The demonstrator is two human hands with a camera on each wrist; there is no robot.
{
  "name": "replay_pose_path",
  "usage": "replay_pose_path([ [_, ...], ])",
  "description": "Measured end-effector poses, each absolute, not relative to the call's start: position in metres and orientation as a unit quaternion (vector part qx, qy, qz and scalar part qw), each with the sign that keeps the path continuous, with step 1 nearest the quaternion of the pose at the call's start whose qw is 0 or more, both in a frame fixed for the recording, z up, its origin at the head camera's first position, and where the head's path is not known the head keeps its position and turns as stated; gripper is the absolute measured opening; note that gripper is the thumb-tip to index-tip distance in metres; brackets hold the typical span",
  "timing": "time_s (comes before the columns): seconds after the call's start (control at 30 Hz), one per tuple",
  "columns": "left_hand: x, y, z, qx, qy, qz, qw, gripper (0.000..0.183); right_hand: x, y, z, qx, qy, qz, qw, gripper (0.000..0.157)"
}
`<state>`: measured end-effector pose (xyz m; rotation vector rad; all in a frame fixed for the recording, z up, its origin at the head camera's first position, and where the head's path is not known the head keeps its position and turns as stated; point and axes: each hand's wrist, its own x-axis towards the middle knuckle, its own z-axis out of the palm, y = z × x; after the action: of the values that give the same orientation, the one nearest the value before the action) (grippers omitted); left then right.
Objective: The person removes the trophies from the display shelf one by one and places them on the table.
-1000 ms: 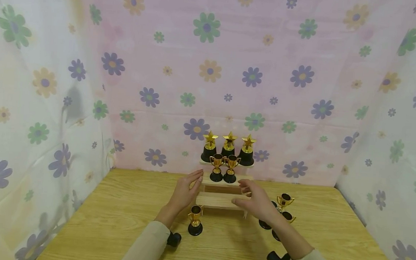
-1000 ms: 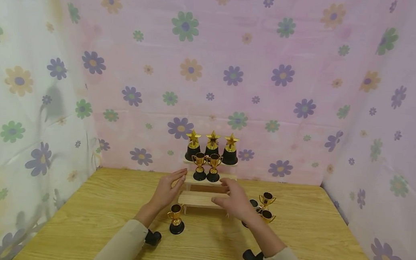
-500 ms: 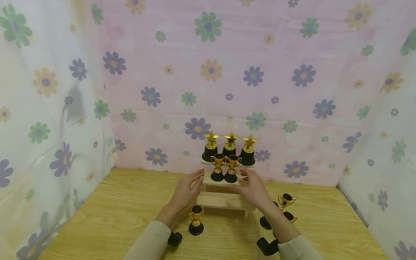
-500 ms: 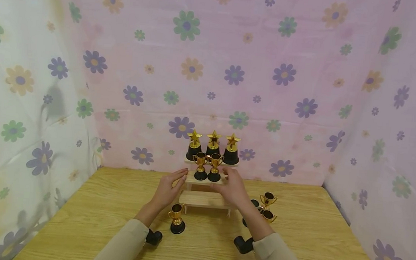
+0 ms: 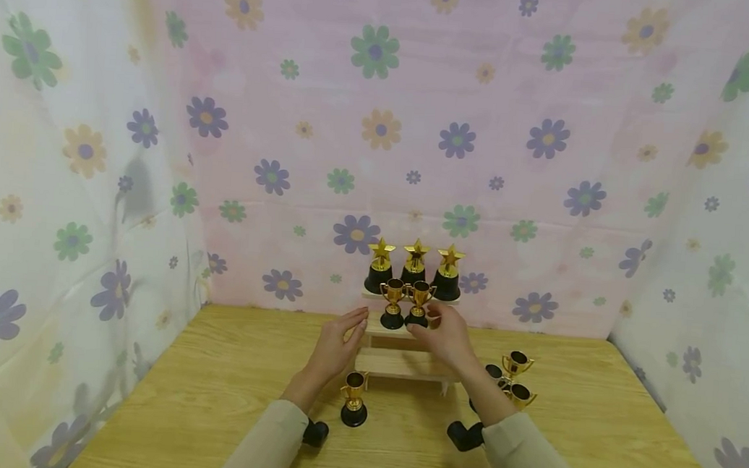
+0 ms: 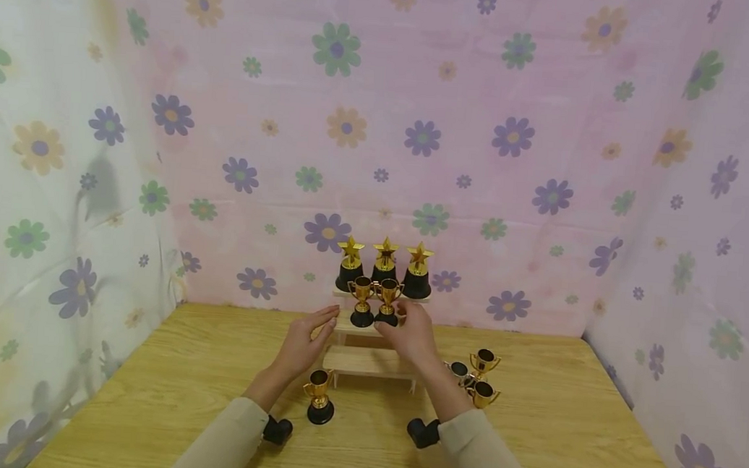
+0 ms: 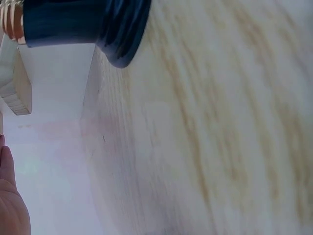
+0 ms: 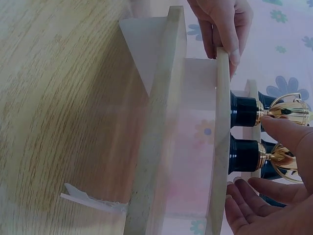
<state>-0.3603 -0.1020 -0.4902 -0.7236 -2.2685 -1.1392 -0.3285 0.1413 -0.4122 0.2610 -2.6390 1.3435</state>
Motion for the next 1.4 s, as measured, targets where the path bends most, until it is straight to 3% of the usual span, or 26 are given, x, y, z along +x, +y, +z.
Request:
replay_pose_path([
  [1.4, -0.359, -0.100, -0.489, -0.256, -0.832, -0.428, 0.242, 0.035, -0.346, 0.131, -0.422, 0.070, -0.871, 0.464, 0.145, 0.021],
])
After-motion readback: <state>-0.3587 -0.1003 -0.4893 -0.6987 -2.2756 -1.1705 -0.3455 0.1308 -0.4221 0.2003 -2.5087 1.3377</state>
